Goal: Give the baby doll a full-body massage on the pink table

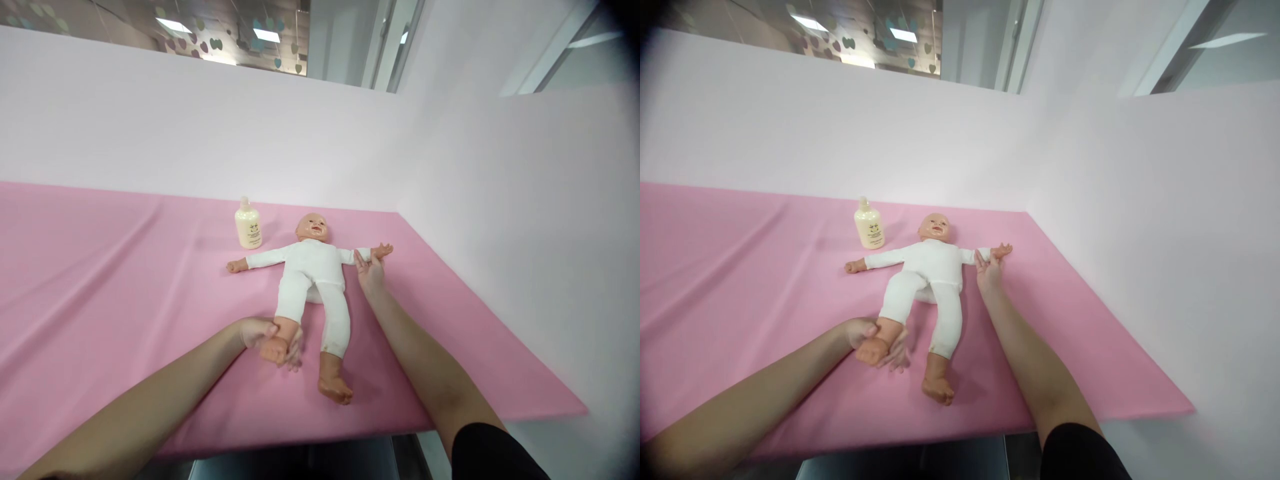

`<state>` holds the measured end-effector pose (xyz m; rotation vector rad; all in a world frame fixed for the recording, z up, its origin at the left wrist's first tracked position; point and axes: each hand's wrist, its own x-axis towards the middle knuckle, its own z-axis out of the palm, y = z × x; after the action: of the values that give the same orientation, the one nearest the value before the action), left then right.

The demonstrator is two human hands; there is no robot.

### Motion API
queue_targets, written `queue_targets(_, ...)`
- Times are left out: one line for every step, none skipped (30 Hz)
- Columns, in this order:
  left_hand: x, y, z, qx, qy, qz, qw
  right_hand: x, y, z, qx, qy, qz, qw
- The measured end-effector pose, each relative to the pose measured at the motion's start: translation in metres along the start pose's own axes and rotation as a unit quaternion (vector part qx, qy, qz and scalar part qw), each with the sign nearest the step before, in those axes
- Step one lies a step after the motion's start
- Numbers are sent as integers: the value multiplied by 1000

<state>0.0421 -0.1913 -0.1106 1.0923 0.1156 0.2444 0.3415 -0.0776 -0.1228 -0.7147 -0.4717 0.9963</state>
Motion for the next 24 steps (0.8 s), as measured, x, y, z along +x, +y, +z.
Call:
queue_targets(2,0,-1,-32,-29,8,999,-5,-3,5,-12,-21,-15,1000)
queue_targets(3,1,-1,-67,-42,25,997,-10,-5,11,-28,-45,-31,998)
queue_targets(5,2,-2,-99,-32,47,993,-16,-7,17,-47,-76,-50,995)
queue_targets(6,4,-2,-124,2,71,990,-22,-8,23,-69,-107,-67,990)
queue_targets(7,6,-2,-140,40,83,986,-28,-8,28,-91,-135,-78,983)
queue_targets(8,7,-2,-150,79,84,982,-34,-7,32,-114,-164,-85,976)
queue_targets(9,9,-1,-157,115,78,978,-39,-5,35,-137,-191,-87,968)
queue_targets(9,10,0,-162,143,71,974,-44,-2,37,-161,-218,-88,959)
queue_targets(10,11,1,-166,164,66,970,-48,2,38,-187,-247,-92,946)
queue_targets(10,12,2,-172,184,67,965,-51,5,37,-215,-279,-103,930)
queue_targets(11,12,3,-179,201,71,960,-54,7,36,-248,-312,-126,908)
queue_targets(11,13,4,-185,215,77,956,-56,9,34,-284,-347,-158,880)
queue_targets(12,13,5,-190,227,83,952,-57,10,31,-323,-381,-196,844)
queue_targets(12,12,5,-193,235,88,949,-58,9,29,-363,-411,-234,803)
queue_targets(13,12,4,-195,241,91,946,-59,7,28,-402,-434,-267,761)
queue_targets(14,12,4,-196,246,93,945,-60,5,27,-438,-451,-289,722)
queue_targets(14,11,3,-197,249,94,944,-61,2,26,-469,-463,-302,689)
queue_targets(15,11,2,-198,254,94,942,-62,0,26,-494,-472,-308,662)
queue_targets(15,10,1,-199,259,94,940,-63,-3,27,-514,-478,-311,640)
queue_targets(15,10,0,-199,264,93,939,-64,-4,27,-529,-484,-313,624)
queue_targets(16,9,-2,-199,268,93,938,-64,-5,27,-537,-488,-313,613)
queue_targets(16,9,-3,-198,270,93,938,-64,-5,27,-540,-492,-312,608)
queue_targets(16,8,-4,-196,269,93,938,-64,-4,27,-537,-492,-310,611)
queue_targets(16,8,-5,-193,263,92,941,-64,-3,27,-529,-488,-307,623)
